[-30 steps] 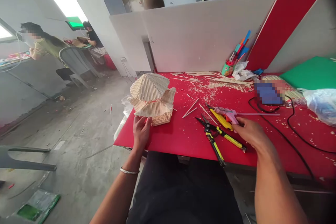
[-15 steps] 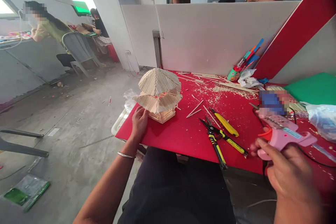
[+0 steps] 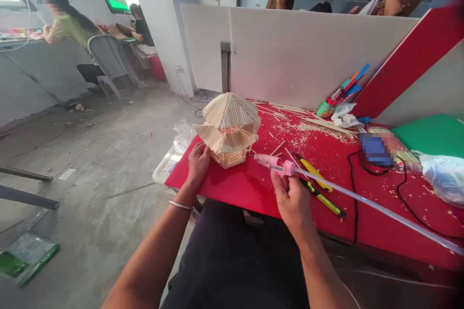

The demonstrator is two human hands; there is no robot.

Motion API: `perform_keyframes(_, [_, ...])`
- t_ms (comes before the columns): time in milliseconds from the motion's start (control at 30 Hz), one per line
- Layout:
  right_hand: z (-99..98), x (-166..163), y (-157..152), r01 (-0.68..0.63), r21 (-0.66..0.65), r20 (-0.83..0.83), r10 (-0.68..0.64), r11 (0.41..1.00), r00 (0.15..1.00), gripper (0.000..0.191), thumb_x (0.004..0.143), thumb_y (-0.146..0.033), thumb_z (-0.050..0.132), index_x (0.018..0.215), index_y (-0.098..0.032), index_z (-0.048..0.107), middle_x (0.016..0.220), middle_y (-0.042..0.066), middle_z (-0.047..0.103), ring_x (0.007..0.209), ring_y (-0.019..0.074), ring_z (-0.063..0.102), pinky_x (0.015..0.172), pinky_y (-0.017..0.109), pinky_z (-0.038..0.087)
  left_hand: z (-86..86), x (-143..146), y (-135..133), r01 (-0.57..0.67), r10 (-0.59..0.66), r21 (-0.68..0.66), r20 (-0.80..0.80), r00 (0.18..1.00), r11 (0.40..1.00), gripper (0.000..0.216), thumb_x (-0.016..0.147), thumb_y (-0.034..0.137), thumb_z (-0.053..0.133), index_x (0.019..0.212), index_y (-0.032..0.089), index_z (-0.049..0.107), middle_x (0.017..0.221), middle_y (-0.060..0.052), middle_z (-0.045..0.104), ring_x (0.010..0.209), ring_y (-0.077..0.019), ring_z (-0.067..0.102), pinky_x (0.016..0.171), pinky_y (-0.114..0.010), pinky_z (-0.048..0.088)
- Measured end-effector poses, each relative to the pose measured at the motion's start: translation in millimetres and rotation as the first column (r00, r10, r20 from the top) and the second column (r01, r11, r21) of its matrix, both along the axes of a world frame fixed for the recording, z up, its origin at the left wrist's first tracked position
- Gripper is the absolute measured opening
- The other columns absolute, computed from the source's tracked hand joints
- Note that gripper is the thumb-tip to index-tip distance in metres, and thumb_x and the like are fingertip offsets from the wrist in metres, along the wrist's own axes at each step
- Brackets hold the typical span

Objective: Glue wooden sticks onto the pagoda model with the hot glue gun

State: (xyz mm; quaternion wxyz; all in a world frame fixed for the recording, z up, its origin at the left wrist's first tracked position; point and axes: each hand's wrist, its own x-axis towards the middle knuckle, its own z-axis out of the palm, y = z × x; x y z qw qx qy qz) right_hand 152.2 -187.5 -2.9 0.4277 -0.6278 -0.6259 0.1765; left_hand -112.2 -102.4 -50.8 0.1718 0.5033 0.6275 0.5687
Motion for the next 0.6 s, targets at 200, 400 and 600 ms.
perform_keyframes(200, [-18.0,-11.1,5.1,-0.040,0.062,0.117,0.033,0.997,0.993,0.053,0.092,-0.058,0.042,0.107,-0.014,0.066,0.101,0.017,0.072,0.093,0.0262,0.068,0.080,0.035,0.051,0.5,1.8,0.0,-0.001,0.001,-0.009,0.014,1.000,1.000,0.027,0.084,0.033,0.051,0.079,0.018,0.073,0.090,-0.006,0.070,0.090,-0.0214,0.063,0.080,-0.030,0.047])
perform_keyframes(400, [-25.5,-12.8,6.6,-0.016,0.087,0.151,0.002,0.996,0.989,0.052,0.092,-0.059,0.044,0.107,-0.015,0.067,0.100,0.016,0.072,0.091,0.0255,0.068,0.080,0.036,0.051,2.0,3.0,-1.6,0.015,-0.015,-0.005,0.016,1.000,1.000,0.029,0.085,0.035,0.051,0.076,0.019,0.073,0.094,-0.006,0.071,0.089,-0.0212,0.063,0.082,-0.031,0.047])
perform_keyframes(600, [-31.0,-13.9,4.6,-0.037,0.139,0.153,0.016,0.990,0.988,0.053,0.092,-0.059,0.044,0.104,-0.014,0.068,0.101,0.017,0.072,0.093,0.0259,0.068,0.081,0.036,0.051,1.0,3.3,-1.3,0.011,-0.011,-0.013,0.019,1.000,1.000,0.029,0.085,0.035,0.051,0.076,0.019,0.073,0.093,-0.007,0.070,0.089,-0.0212,0.063,0.080,-0.030,0.047])
